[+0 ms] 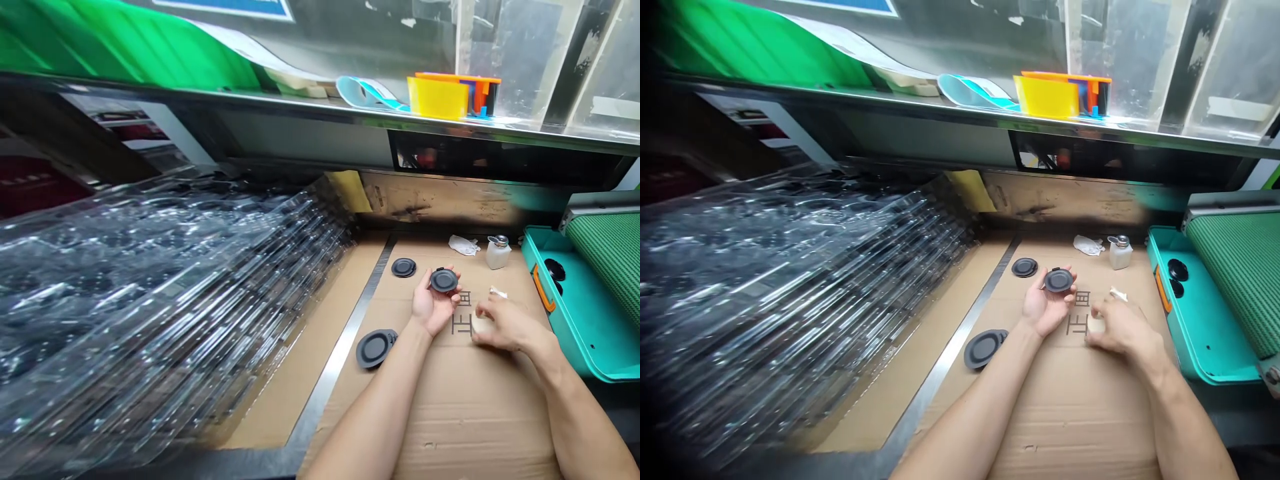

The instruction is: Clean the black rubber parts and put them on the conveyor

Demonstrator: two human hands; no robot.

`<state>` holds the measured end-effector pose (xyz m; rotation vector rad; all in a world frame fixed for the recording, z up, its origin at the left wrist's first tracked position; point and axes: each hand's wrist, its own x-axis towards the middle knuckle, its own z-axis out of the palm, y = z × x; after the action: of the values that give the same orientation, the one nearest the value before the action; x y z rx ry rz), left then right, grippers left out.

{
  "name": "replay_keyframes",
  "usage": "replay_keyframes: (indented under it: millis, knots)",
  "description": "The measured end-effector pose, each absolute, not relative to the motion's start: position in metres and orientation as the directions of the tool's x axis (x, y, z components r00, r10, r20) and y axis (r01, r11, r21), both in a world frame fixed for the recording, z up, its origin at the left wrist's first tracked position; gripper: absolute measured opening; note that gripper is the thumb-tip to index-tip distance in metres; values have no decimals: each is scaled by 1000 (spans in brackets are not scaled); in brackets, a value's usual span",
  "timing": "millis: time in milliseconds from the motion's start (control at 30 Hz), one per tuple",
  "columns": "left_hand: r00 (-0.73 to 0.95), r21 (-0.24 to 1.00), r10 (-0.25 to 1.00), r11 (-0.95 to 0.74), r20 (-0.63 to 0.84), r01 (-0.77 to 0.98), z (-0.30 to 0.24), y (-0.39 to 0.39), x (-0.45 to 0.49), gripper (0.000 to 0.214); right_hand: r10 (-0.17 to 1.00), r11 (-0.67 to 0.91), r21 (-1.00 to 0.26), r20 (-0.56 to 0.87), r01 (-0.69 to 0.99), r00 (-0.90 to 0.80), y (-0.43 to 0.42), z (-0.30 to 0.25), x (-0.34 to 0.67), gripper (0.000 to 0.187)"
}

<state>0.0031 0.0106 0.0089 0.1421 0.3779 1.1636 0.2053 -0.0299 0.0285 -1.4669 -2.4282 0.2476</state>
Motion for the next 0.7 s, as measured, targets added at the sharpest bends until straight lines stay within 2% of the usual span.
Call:
replay_keyframes:
  millis: [67, 100, 167, 233, 300, 467, 567, 700]
  knots:
    - [296, 307, 934, 348, -201, -886, 6, 15, 0, 36, 875, 479, -306, 93, 822, -475, -32, 31, 205, 23]
    - [275, 315, 941, 326, -198, -891, 5, 16, 0, 32, 868, 491, -331, 113, 806, -483, -30, 31, 204, 19]
    - [237, 344, 951, 295, -201, -891, 3, 18, 3, 28, 870, 492, -415, 251, 765, -424, -23, 30, 199, 15]
    - [211, 379, 955, 279, -210, -883, 1, 17, 11, 29, 879, 442, -502, 406, 743, -249, -18, 26, 189, 23]
    - [210, 402, 954, 282, -213, -871, -1, 13, 21, 31, 865, 400, -537, 490, 743, -112, -18, 18, 174, 30]
    - [298, 415, 932, 358, -205, -836, -5, 6, 33, 31, 808, 483, -385, 542, 786, -231, -24, -1, 147, 26]
    - [254, 446, 940, 333, -229, -831, -7, 7, 30, 27, 822, 374, -320, 550, 871, -150, -14, -7, 155, 26]
    - [214, 495, 939, 325, -268, -806, -6, 11, 25, 24, 840, 254, -339, 541, 906, -33, 0, -12, 176, 27]
